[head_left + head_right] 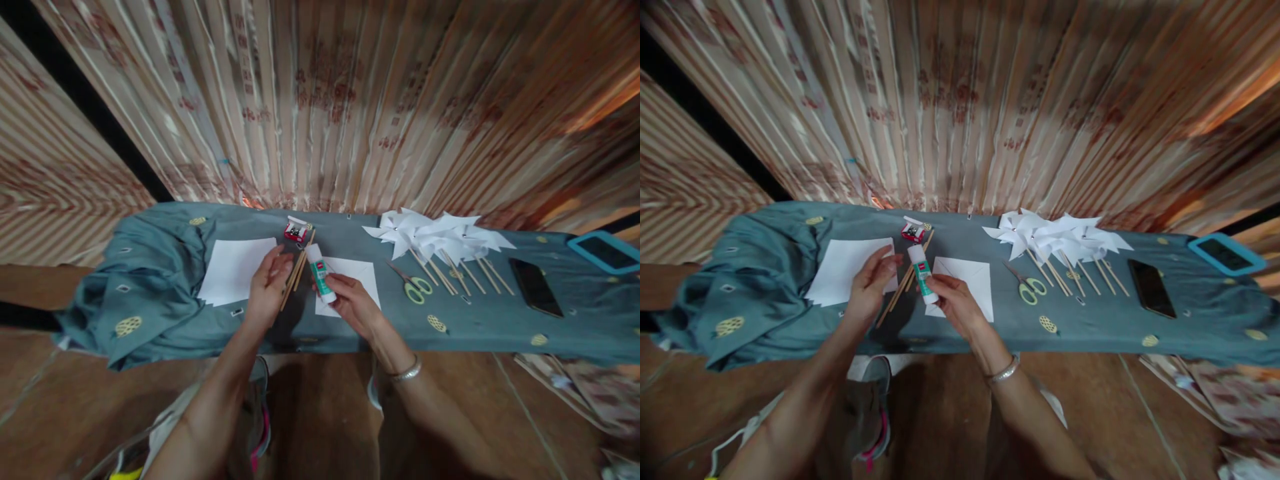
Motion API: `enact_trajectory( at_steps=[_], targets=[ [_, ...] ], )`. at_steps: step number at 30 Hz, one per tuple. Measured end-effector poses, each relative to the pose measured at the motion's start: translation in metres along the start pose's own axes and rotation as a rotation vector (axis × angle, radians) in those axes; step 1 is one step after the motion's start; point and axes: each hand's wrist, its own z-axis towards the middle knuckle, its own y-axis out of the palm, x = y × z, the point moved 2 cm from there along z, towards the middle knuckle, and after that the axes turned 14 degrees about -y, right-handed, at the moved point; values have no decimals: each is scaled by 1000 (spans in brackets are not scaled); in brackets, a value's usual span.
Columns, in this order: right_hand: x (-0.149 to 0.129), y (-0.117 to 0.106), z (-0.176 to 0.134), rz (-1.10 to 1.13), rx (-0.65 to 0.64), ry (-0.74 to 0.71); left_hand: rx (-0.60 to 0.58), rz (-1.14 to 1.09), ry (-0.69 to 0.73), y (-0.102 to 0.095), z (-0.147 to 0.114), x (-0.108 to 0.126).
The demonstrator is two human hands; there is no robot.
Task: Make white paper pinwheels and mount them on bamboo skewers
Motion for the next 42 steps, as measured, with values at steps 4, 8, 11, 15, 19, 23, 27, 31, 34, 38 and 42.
enact_trajectory(
  at_steps=[4, 8, 11, 15, 19, 23, 27, 31, 34, 38, 42],
  targets=[
    [8, -6, 16, -388, 83, -151, 109, 575, 271, -41, 8, 0],
    [19, 3, 28, -738, 87, -230, 35, 796, 335, -53, 5, -9],
    [26, 16, 36, -935, 83, -256, -22, 890, 341, -47, 0, -13],
    [33, 30, 44, -973, 34, -329, -56, 917, 338, -39, -2, -17],
    [36, 32, 41, -997, -89, -426, -107, 945, 378, -39, 2, -24],
    [21, 15, 31, -1050, -107, -516, -93, 990, 402, -46, 6, -28],
    [-6, -24, 21, -1136, -12, -538, -28, 996, 497, -41, 1, -23],
    [-35, -72, 6, -1290, 41, -537, -74, 957, 655, -16, -17, -23],
    [-48, -98, -7, -1364, 4, -496, -276, 995, 706, 13, -34, -32],
    [-48, -111, -22, -1299, -64, -476, -467, 1102, 724, 50, -48, -45],
    [-39, -106, -30, -1220, -181, -497, -485, 1183, 674, 72, -47, -53]
  ],
)
